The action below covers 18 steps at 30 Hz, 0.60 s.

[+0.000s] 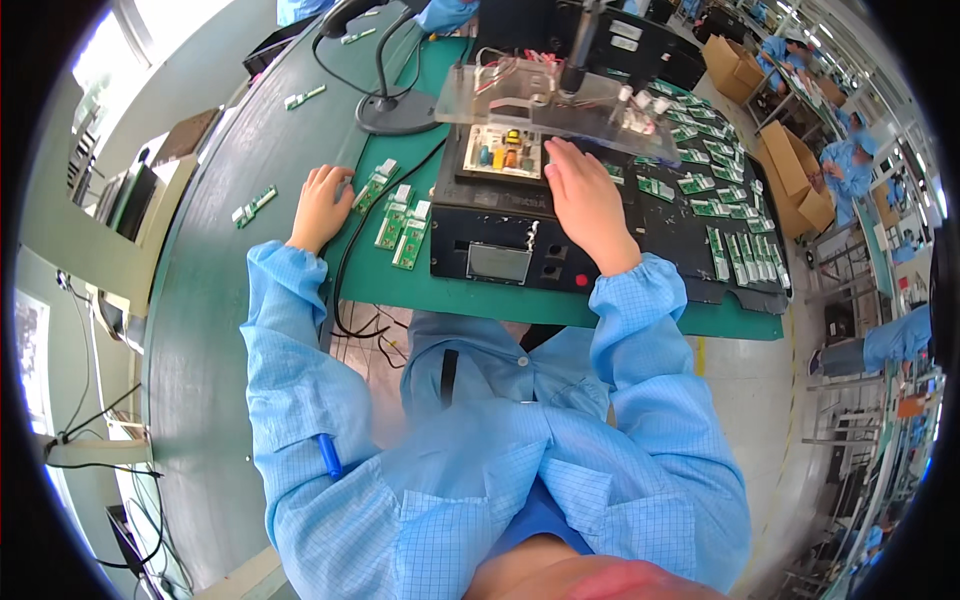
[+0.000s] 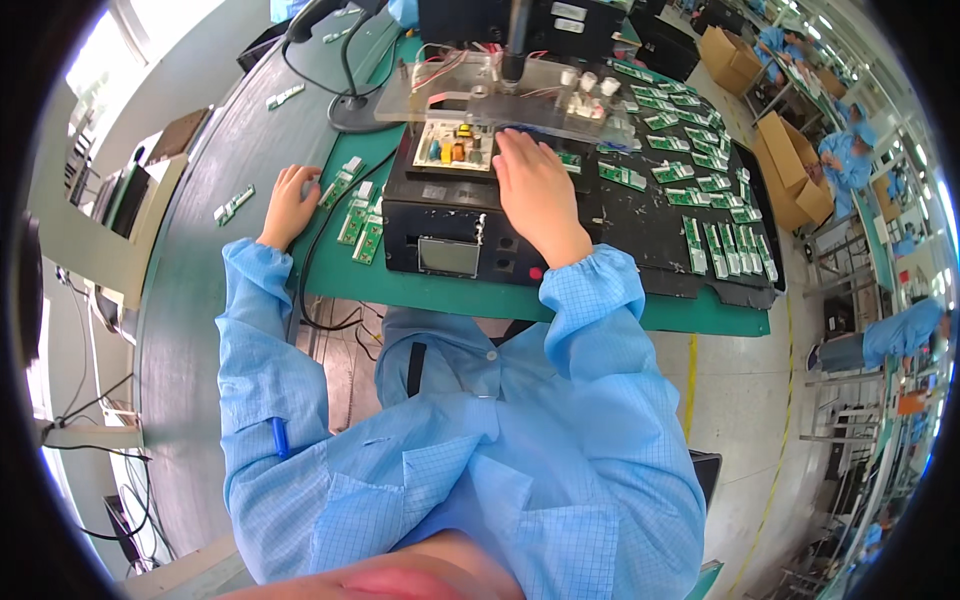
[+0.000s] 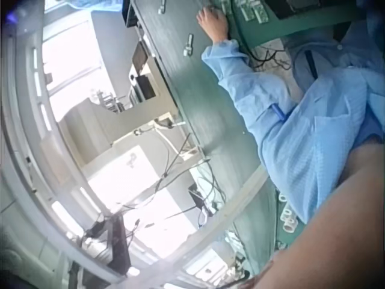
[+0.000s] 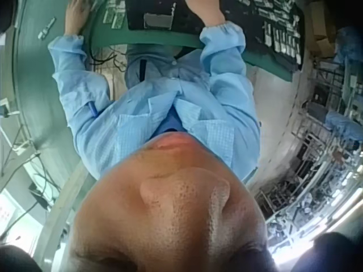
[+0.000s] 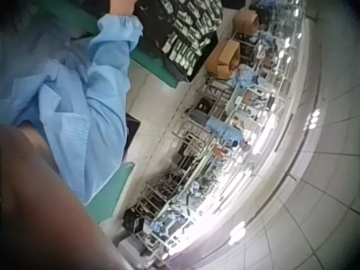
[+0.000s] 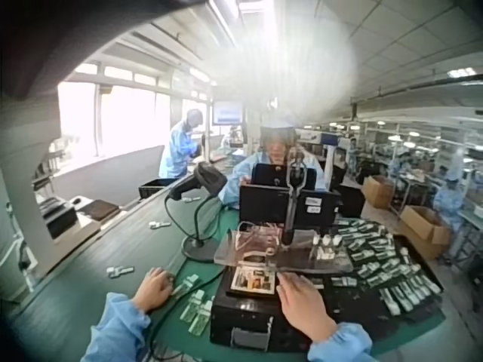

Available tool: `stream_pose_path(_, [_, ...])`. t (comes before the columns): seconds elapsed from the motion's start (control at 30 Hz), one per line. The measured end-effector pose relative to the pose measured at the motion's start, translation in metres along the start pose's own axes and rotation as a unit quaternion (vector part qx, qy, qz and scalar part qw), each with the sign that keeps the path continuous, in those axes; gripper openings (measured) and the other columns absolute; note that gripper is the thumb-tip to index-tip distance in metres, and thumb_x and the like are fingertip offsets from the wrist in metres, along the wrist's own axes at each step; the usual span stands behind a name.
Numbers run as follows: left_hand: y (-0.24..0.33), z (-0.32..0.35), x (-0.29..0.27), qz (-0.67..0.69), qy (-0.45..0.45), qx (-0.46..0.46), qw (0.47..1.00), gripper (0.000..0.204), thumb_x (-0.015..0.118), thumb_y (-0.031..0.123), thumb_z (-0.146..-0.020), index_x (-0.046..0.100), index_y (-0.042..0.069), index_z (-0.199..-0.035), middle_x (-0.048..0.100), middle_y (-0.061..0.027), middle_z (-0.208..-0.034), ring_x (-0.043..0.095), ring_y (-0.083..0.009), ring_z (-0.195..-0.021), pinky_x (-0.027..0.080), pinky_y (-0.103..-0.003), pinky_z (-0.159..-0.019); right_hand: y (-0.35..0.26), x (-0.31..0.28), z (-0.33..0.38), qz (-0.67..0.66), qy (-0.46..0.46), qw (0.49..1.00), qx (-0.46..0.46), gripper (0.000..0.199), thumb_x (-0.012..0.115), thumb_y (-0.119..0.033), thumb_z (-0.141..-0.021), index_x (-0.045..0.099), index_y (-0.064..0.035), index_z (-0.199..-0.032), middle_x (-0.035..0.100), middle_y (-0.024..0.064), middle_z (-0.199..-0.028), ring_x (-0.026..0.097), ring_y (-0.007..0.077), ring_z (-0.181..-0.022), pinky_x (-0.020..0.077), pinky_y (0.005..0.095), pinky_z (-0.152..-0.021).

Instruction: Testing printed circuit boards using a specialized fixture and a handheld barcode scanner.

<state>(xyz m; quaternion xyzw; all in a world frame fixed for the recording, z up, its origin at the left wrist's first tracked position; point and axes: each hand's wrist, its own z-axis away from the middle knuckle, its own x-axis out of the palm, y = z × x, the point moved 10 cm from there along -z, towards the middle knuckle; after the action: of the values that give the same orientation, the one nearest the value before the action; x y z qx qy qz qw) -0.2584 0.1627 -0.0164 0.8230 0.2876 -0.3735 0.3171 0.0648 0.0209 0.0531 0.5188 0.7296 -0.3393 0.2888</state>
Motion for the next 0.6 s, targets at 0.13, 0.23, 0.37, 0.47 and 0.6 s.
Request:
stream_pose_path(0.13, [0.027,-0.023,-0.033,0.038,0.069,0.026,0.997,0.024,0.059,0.006,-0.084,0.062,0.005,-0.108,0.06,-0.0109,-0.102,0.055,-0.028,-0.105,0.044,-0.038,-0.091,-0.018,-0.012,0.019,0.05,0.01,0.999,-0.012,0.042,0.052,-0.028,-0.097,0.053,-0.0069,-0.133,0.05,0.0129,-0.142,0.045,0.0335,-0.131,0.0347,0.0455,-0.109])
stream_pose_path(0.23, [0.057,-0.056,-0.071,0.088,0.129,0.021,0.987,0.027,0.059,0.006,-0.085,0.061,0.004,-0.112,0.062,-0.0117,-0.108,0.057,-0.0286,-0.108,0.044,-0.037,-0.093,-0.037,-0.02,0.057,0.03,-0.012,0.998,-0.053,0.047,0.056,-0.031,-0.094,0.052,-0.0112,-0.137,0.045,0.0104,-0.147,0.037,0.0357,-0.137,0.0279,0.0484,-0.112])
stream_pose_path(0.37, [0.127,-0.128,-0.109,0.227,0.158,0.09,0.957,0.022,0.057,0.009,-0.091,0.062,0.006,-0.112,0.062,-0.0048,-0.105,0.056,-0.0164,-0.104,0.044,-0.032,-0.087,-0.035,-0.027,0.114,-0.051,-0.05,0.997,-0.016,0.05,0.057,-0.029,-0.093,0.051,-0.013,-0.139,0.037,0.0091,-0.153,0.028,0.035,-0.143,0.0207,0.0504,-0.115])
stream_pose_path(0.47, [0.177,-0.211,-0.119,0.317,0.119,0.097,0.936,0.027,0.062,0.008,-0.088,0.058,0.004,-0.114,0.059,-0.0067,-0.108,0.054,-0.016,-0.099,0.044,-0.031,-0.083,-0.02,-0.03,0.148,-0.06,-0.056,0.996,0.042,0.05,0.058,-0.027,-0.091,0.052,-0.0139,-0.139,0.035,0.0094,-0.154,0.026,0.0362,-0.144,0.0189,0.0517,-0.115])
stream_pose_path(0.6, [0.225,-0.289,-0.071,0.441,-0.066,-0.061,0.893,0.047,0.052,0.045,-0.096,0.055,0.006,-0.123,0.066,-0.0114,-0.094,0.062,-0.0196,-0.08,0.05,-0.031,-0.071,0.003,-0.037,0.173,-0.018,-0.022,0.995,0.095,0.049,0.061,-0.025,-0.089,0.054,-0.0162,-0.137,0.037,0.0109,-0.153,0.028,0.04,-0.142,0.0224,0.052,-0.114])
